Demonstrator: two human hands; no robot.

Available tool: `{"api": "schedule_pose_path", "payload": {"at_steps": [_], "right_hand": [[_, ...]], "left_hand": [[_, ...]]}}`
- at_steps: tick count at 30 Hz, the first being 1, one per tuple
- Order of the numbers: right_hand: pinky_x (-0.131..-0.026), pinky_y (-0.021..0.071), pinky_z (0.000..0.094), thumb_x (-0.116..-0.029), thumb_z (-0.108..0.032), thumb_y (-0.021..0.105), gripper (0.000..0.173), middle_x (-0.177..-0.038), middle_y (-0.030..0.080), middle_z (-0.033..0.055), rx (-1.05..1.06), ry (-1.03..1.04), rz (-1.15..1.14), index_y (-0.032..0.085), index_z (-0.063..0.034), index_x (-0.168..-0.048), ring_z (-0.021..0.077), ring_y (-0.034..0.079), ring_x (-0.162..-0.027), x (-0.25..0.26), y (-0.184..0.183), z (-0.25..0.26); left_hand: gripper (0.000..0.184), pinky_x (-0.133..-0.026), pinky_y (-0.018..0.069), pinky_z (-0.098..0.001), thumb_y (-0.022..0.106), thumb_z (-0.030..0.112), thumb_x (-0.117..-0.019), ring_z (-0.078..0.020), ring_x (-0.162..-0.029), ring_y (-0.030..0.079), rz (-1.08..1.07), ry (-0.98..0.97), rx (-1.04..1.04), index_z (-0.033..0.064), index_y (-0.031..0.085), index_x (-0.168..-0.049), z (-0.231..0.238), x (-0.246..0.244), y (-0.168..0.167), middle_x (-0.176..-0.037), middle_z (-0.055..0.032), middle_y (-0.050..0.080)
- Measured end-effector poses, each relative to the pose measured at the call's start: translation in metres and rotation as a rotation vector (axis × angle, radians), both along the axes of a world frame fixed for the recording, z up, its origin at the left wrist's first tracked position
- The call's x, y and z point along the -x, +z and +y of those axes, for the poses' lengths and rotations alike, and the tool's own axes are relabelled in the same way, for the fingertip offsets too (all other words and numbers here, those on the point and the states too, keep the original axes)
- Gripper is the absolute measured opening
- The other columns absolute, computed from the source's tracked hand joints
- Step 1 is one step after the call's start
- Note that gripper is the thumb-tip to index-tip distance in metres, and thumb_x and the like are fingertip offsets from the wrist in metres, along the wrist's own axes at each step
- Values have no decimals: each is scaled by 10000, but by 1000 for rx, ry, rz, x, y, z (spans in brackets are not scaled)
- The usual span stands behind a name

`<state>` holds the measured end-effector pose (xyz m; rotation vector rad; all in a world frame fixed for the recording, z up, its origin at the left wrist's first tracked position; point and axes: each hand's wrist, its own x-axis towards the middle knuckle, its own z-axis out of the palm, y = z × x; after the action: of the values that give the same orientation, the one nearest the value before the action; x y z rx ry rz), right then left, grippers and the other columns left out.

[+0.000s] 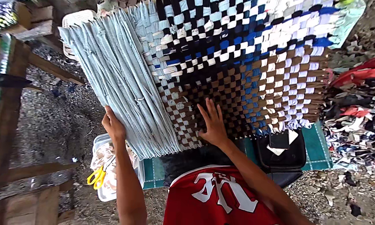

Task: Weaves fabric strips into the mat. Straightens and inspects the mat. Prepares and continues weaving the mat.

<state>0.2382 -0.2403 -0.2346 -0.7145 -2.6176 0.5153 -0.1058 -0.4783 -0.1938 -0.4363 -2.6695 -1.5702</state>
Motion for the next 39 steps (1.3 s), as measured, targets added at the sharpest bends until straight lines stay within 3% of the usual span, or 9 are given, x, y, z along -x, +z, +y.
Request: {"api": "schedule_pose_path", "payload": {"at_steps": [3, 5, 7, 15, 17, 20, 22, 28, 39], "right_hand": [[-1296, 17, 575, -698, -375, 826, 1144, -1740, 69, 74, 85, 47, 52, 226, -187, -1653, 219, -1, -1605, -9, 7, 9], [-1296, 11, 573, -717, -585, 784, 1168, -1739, 67, 89, 73, 33, 50, 219, -177, -1654, 232, -4, -1605, -10, 12, 5], [-1286, -15, 604, -655, -731, 774, 1260, -1737, 29, 119, 32, -10, 13, 211, -216, -1658, 271, -39, -1603, -6, 12, -5], [-1287, -15, 596, -630, -430, 872, 1235, -1741, -4, 88, 42, 28, -72, 207, -266, -1657, 252, -41, -1603, -16, 7, 3], [-1290, -13, 587, -676, -413, 850, 1179, -1742, 9, 78, 65, 73, -63, 217, -247, -1656, 236, -37, -1604, -23, 8, 11], [-1313, 48, 526, -875, -581, 698, 974, -1741, 84, 40, 115, 175, -47, 246, -197, -1649, 187, 20, -1604, -44, 13, 31], [-1315, 86, 514, -907, -615, 638, 930, -1734, 130, 33, 165, 185, -25, 276, -165, -1636, 180, 63, -1601, -55, 18, 38], [-1268, -36, 645, -696, -707, 757, 1215, -1740, 10, 98, 84, 52, -64, 192, -236, -1662, 257, -67, -1601, -35, 22, -12], [-1286, -23, 598, -665, -498, 826, 1236, -1741, -27, 87, 57, 34, -134, 150, -242, -1668, 231, -82, -1600, -32, 6, -17]], "left_hand": [[708, -668, 575, -454, 266, 659, -1058, -154, -683, 662, -1, -8, 28, 92, 659, -897, 3, 1, -6, -762, -56, 658], [703, -661, 576, -424, 257, 661, -1058, -132, -672, 656, 6, -16, 22, 101, 647, -890, 3, 0, -8, -753, -41, 647], [710, -660, 580, -413, 251, 668, -1054, -123, -672, 656, 11, -18, 19, 103, 655, -906, 0, -5, -10, -758, -41, 650], [651, -715, 600, -400, 298, 586, -1088, -118, -714, 688, 32, -30, -20, 82, 674, -917, 7, -1, -6, -767, -31, 673], [650, -715, 599, -397, 297, 589, -1087, -114, -710, 686, 19, -30, -16, 85, 671, -916, 9, -3, -5, -766, -29, 670], [637, -707, 598, -389, 303, 585, -1087, -107, -704, 684, 11, -28, -33, 91, 667, -917, 10, -4, -4, -763, -19, 669], [636, -711, 602, -388, 303, 579, -1090, -107, -709, 687, 13, -38, -45, 86, 670, -928, 10, -3, -5, -770, -22, 674], [635, -732, 598, -384, 290, 568, -1096, -103, -729, 687, 18, -39, -39, 86, 673, -938, 10, -7, -4, -780, -18, 673], [610, -720, 601, -377, 299, 547, -1102, -99, -724, 688, 17, -38, -54, 92, 670, -938, 10, -11, -3, -776, -17, 673]]}}
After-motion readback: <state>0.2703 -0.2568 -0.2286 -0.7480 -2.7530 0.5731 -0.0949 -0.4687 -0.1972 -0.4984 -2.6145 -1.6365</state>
